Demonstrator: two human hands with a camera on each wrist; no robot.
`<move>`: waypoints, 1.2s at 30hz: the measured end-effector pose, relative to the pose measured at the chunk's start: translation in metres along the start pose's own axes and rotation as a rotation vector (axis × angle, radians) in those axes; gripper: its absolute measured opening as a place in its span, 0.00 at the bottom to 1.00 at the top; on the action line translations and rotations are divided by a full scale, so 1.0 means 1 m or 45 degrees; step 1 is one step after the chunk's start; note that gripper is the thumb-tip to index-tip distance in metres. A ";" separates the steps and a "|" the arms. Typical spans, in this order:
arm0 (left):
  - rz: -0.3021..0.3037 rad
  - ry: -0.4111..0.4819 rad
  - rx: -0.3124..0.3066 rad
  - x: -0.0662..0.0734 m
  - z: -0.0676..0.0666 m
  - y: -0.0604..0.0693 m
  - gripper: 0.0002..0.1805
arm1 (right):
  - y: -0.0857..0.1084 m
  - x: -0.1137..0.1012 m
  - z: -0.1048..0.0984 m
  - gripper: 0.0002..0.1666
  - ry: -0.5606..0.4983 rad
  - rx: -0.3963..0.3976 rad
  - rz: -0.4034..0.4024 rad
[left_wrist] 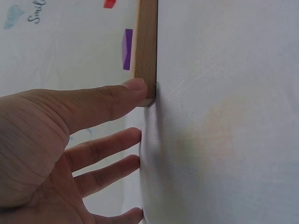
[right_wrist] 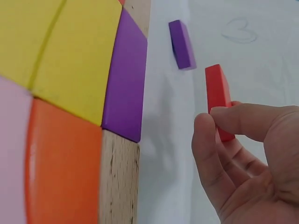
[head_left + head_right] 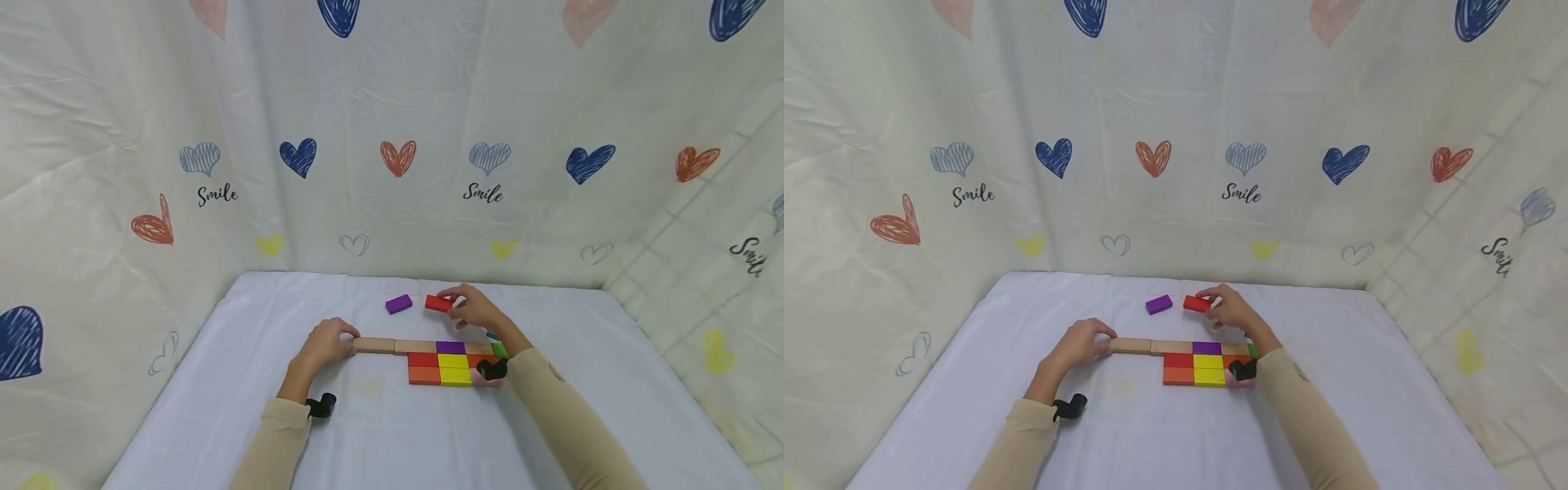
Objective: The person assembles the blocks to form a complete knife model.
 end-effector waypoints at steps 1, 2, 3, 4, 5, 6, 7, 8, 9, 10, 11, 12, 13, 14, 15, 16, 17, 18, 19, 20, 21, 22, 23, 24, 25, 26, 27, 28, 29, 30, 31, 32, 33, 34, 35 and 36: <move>0.000 0.001 0.001 0.000 0.000 0.000 0.13 | 0.004 -0.001 0.000 0.27 -0.009 -0.005 -0.005; 0.001 0.001 0.001 0.001 0.000 0.000 0.13 | 0.009 -0.001 -0.001 0.27 -0.013 -0.012 -0.014; 0.003 0.001 0.001 0.001 0.000 0.000 0.13 | 0.013 -0.001 -0.001 0.27 -0.012 -0.022 -0.022; 0.006 -0.001 0.003 0.001 0.000 0.000 0.13 | 0.018 -0.001 -0.002 0.27 -0.014 -0.033 -0.031; 0.005 0.001 0.003 0.001 0.000 0.001 0.13 | 0.022 0.000 -0.002 0.27 -0.019 -0.036 -0.030; 0.005 0.002 0.003 0.001 -0.001 0.001 0.13 | 0.027 0.000 -0.003 0.26 -0.017 -0.044 -0.039; 0.002 0.002 0.000 0.001 0.000 0.000 0.13 | 0.032 -0.001 -0.003 0.26 -0.014 -0.050 -0.050; 0.001 0.002 -0.001 0.000 0.000 0.000 0.13 | 0.038 -0.001 -0.002 0.26 -0.009 -0.063 -0.064; -0.003 0.006 -0.005 0.000 0.000 0.000 0.13 | 0.043 -0.001 -0.002 0.25 -0.001 -0.069 -0.078; -0.003 0.006 -0.006 -0.001 0.000 0.000 0.13 | 0.049 -0.002 -0.002 0.25 -0.002 -0.074 -0.084; -0.004 0.003 -0.006 -0.001 0.000 -0.001 0.13 | 0.055 -0.002 -0.001 0.25 -0.002 -0.078 -0.086; -0.002 -0.002 -0.004 -0.002 0.001 -0.001 0.13 | 0.061 -0.003 0.000 0.25 0.003 -0.087 -0.102; 0.001 -0.005 -0.003 -0.002 0.001 -0.001 0.13 | 0.067 -0.004 0.001 0.25 -0.001 -0.093 -0.112; 0.005 -0.006 0.001 -0.002 0.001 -0.001 0.13 | 0.072 -0.005 0.002 0.25 0.003 -0.099 -0.128; 0.009 -0.007 0.003 -0.002 0.001 -0.002 0.13 | 0.078 -0.006 0.003 0.25 0.008 -0.099 -0.138; 0.018 -0.015 0.008 -0.002 0.001 -0.002 0.13 | 0.083 -0.008 0.004 0.26 0.013 -0.103 -0.155; 0.020 -0.015 0.010 -0.003 0.002 -0.002 0.13 | 0.088 -0.009 0.006 0.25 0.023 -0.106 -0.179; 0.021 -0.013 0.010 -0.002 0.002 -0.002 0.13 | 0.093 -0.011 0.008 0.25 0.030 -0.111 -0.207; 0.021 -0.010 0.007 -0.002 0.002 -0.002 0.13 | 0.098 -0.013 0.010 0.25 0.031 -0.114 -0.230; 0.020 -0.007 0.005 -0.002 0.002 -0.001 0.13 | 0.102 -0.014 0.013 0.25 0.038 -0.120 -0.255; 0.016 -0.005 0.001 -0.002 0.003 -0.001 0.13 | 0.107 -0.015 0.016 0.25 0.042 -0.125 -0.270; 0.012 -0.002 -0.001 -0.002 0.002 -0.001 0.13 | 0.111 -0.017 0.019 0.25 0.045 -0.133 -0.287; 0.005 0.001 -0.003 -0.003 0.002 -0.001 0.13 | 0.114 -0.017 0.023 0.25 0.044 -0.142 -0.294; -0.002 0.003 -0.005 -0.003 0.002 -0.001 0.13 | 0.118 -0.018 0.026 0.25 0.043 -0.149 -0.293; -0.007 0.005 -0.007 -0.003 0.002 -0.001 0.14 | 0.121 -0.018 0.030 0.25 0.042 -0.156 -0.287; -0.011 0.005 -0.007 -0.003 0.002 -0.001 0.14 | 0.124 -0.018 0.033 0.26 0.037 -0.167 -0.282; -0.015 0.006 -0.008 -0.003 0.002 -0.001 0.14 | 0.127 -0.018 0.036 0.26 0.033 -0.176 -0.279; -0.017 0.006 -0.007 -0.004 0.002 -0.001 0.14 | 0.130 -0.018 0.040 0.26 0.029 -0.182 -0.271; -0.018 0.005 -0.007 -0.004 0.003 -0.001 0.14 | 0.132 -0.019 0.043 0.26 0.030 -0.187 -0.266; -0.018 0.006 -0.008 -0.004 0.003 -0.001 0.14 | 0.134 -0.019 0.046 0.25 0.032 -0.191 -0.265; -0.018 0.006 -0.008 -0.004 0.003 -0.001 0.14 | 0.136 -0.020 0.048 0.25 0.037 -0.194 -0.263; -0.018 0.006 -0.009 -0.003 0.003 -0.001 0.14 | 0.137 -0.020 0.051 0.25 0.038 -0.199 -0.257; -0.018 0.006 -0.009 -0.003 0.003 -0.001 0.14 | 0.138 -0.020 0.054 0.25 0.048 -0.200 -0.250; -0.019 0.004 -0.008 -0.003 0.003 -0.001 0.14 | 0.139 -0.021 0.056 0.25 0.061 -0.200 -0.245; -0.019 0.002 -0.009 -0.003 0.003 -0.001 0.14 | 0.140 -0.021 0.058 0.25 0.070 -0.203 -0.245; -0.020 0.001 -0.008 -0.003 0.003 -0.001 0.13 | 0.141 -0.022 0.060 0.25 0.075 -0.206 -0.246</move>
Point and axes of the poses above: each hand's wrist, its own y-axis away from the middle knuckle, its own z-axis out of the palm, x = y × z, the point moved 10 cm from there along -y, towards the middle knuckle, and after that the axes turned 5 degrees about x, right-handed, at the moved point
